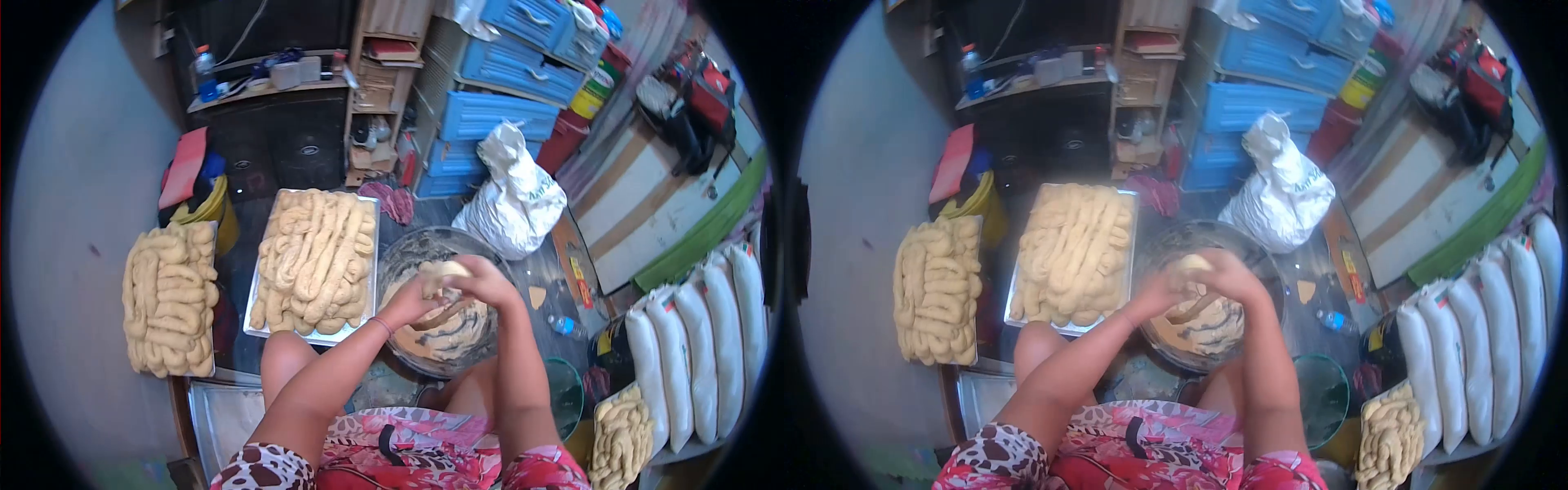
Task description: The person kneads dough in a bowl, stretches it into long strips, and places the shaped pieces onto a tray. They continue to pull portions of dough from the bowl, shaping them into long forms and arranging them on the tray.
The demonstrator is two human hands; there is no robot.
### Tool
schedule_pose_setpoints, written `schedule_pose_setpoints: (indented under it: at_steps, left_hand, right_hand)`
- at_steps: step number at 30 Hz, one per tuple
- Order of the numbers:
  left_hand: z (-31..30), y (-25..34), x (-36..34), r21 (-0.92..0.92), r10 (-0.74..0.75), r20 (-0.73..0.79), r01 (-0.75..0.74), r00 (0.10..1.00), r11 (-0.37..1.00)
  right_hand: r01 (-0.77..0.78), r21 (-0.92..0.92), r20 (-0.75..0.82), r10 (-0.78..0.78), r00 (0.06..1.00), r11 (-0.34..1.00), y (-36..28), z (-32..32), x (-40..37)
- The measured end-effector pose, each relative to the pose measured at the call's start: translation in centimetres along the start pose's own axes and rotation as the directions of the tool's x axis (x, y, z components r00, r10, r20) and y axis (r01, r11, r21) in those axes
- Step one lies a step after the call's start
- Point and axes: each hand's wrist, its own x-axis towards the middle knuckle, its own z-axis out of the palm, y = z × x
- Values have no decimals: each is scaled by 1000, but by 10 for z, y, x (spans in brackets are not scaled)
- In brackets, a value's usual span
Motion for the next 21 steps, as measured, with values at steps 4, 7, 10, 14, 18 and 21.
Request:
schedule_pose_setpoints:
  at_steps: [4,7,10,14,18,21]
  left_hand:
    - [-1,-25,-12,69,-229,275,219,934,973]
    - [5,-43,-28,-102,-175,385,230,906,968]
    - [4,-39,-25,-268,-165,424,298,890,916]
    - [-12,1,-24,-795,-90,412,405,907,451]
    - [-15,6,-18,-950,76,299,290,951,116]
    - [-44,56,-16,-985,32,171,171,985,8]
  right_hand:
    - [371,607,-456,-74,887,703,35,-5,-12]
    - [507,679,-586,-24,810,531,42,-10,-1]
    - [504,736,-570,12,821,452,44,-3,3]
    - [125,547,-159,-44,986,828,36,14,6]
    - [-33,419,88,-4,996,907,4,28,9]
    - [65,525,64,-115,991,849,22,28,20]
